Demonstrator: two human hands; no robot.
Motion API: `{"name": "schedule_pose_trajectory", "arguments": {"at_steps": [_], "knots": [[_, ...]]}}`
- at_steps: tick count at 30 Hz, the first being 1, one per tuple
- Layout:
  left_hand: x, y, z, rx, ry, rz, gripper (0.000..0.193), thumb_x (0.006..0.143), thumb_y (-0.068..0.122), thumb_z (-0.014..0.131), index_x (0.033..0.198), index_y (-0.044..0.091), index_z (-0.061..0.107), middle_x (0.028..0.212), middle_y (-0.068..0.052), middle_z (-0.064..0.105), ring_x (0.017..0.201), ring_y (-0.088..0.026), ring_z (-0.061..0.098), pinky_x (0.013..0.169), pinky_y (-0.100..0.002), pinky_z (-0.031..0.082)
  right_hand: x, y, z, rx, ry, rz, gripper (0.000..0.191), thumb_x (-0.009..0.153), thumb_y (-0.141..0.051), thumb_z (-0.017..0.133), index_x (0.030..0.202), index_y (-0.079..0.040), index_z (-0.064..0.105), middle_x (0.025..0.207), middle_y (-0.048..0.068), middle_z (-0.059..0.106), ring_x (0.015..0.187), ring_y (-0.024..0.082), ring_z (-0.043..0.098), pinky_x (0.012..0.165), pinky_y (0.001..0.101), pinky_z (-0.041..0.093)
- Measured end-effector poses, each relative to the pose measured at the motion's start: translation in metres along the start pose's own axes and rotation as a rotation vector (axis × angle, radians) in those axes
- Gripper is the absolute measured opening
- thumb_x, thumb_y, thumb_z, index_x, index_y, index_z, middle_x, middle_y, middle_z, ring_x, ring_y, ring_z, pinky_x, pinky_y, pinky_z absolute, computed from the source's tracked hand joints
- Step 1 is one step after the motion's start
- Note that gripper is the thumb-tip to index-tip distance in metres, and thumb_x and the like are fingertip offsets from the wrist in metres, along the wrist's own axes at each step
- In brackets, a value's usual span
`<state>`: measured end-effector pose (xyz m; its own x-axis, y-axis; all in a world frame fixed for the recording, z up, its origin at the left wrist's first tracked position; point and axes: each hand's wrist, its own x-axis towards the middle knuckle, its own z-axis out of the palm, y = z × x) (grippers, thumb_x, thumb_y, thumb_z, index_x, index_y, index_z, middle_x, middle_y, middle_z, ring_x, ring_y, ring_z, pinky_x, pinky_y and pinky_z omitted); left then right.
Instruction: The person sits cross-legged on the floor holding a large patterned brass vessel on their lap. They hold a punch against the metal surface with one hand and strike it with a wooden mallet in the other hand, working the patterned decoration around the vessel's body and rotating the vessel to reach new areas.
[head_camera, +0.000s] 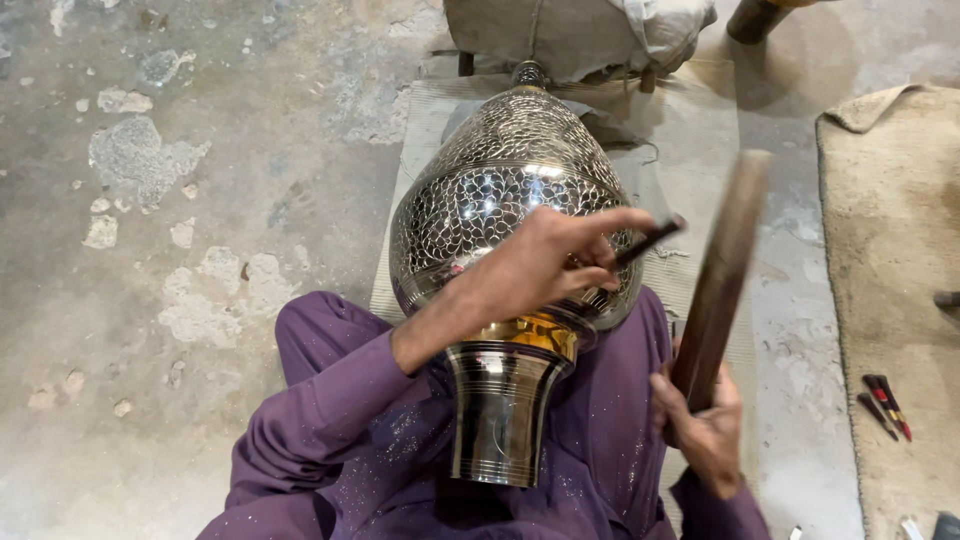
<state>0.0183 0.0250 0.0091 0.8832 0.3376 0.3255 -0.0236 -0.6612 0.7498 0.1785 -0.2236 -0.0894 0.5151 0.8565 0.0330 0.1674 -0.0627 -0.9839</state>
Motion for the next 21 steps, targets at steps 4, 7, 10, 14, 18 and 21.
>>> {"name": "schedule_pose_trajectory", "arguments": {"at_steps": [4, 7, 10, 14, 18, 21], "knots": [[0.012, -0.001, 0.016, 0.114, -0.075, 0.0, 0.051, 0.091, 0.012, 0.074, 0.139, 0.019, 0.059, 0.095, -0.004, 0.08, 0.079, -0.013, 0.079, 0.073, -0.029, 0.067, 0.001, -0.011, -0.007, -0.112, 0.174, -0.211, 0.059, 0.088, -0.009, 0.07, 0.135, -0.001, 0.036, 0.089, 0.002, 0.06, 0.067, 0.009, 0.062, 0.053, 0.0216, 0.053], [0.019, -0.002, 0.022, 0.192, -0.092, 0.007, 0.053, 0.085, 0.014, 0.076, 0.136, 0.02, 0.062, 0.09, -0.002, 0.08, 0.077, -0.011, 0.078, 0.072, -0.029, 0.065, 0.006, -0.01, -0.012, -0.06, 0.136, -0.132, 0.061, 0.089, -0.005, 0.069, 0.141, -0.002, 0.037, 0.083, 0.002, 0.059, 0.062, 0.009, 0.061, 0.047, 0.0226, 0.052], [0.021, -0.003, 0.023, 0.243, -0.123, -0.033, 0.056, 0.082, 0.015, 0.077, 0.136, 0.021, 0.063, 0.085, -0.001, 0.079, 0.071, -0.01, 0.075, 0.066, -0.028, 0.064, 0.007, -0.002, -0.024, -0.101, 0.135, -0.054, 0.052, 0.089, -0.002, 0.07, 0.136, -0.002, 0.047, 0.076, 0.006, 0.06, 0.053, 0.013, 0.059, 0.041, 0.0264, 0.049], [0.021, 0.0, 0.023, 0.264, -0.132, -0.047, 0.059, 0.08, 0.016, 0.077, 0.137, 0.022, 0.063, 0.08, 0.001, 0.077, 0.065, -0.009, 0.072, 0.063, -0.027, 0.064, 0.006, 0.009, -0.039, 0.023, 0.17, -0.231, 0.049, 0.095, -0.01, 0.072, 0.134, -0.005, 0.043, 0.081, 0.002, 0.06, 0.062, 0.009, 0.061, 0.049, 0.0222, 0.051], [0.021, 0.004, 0.02, 0.243, -0.177, -0.048, 0.057, 0.082, 0.013, 0.076, 0.137, 0.023, 0.063, 0.083, 0.001, 0.078, 0.066, -0.008, 0.072, 0.062, -0.026, 0.064, 0.009, 0.002, -0.049, -0.1, 0.101, -0.145, 0.034, 0.097, -0.008, 0.071, 0.124, -0.002, 0.051, 0.08, 0.005, 0.063, 0.061, 0.012, 0.061, 0.05, 0.0252, 0.053], [0.021, 0.008, 0.018, 0.221, -0.168, -0.044, 0.059, 0.081, 0.013, 0.076, 0.137, 0.022, 0.062, 0.084, 0.0, 0.079, 0.067, -0.008, 0.073, 0.062, -0.027, 0.063, 0.011, -0.012, -0.052, -0.081, 0.176, -0.107, 0.034, 0.095, -0.006, 0.072, 0.122, -0.001, 0.051, 0.077, 0.006, 0.064, 0.056, 0.013, 0.058, 0.047, 0.0258, 0.047]]}}
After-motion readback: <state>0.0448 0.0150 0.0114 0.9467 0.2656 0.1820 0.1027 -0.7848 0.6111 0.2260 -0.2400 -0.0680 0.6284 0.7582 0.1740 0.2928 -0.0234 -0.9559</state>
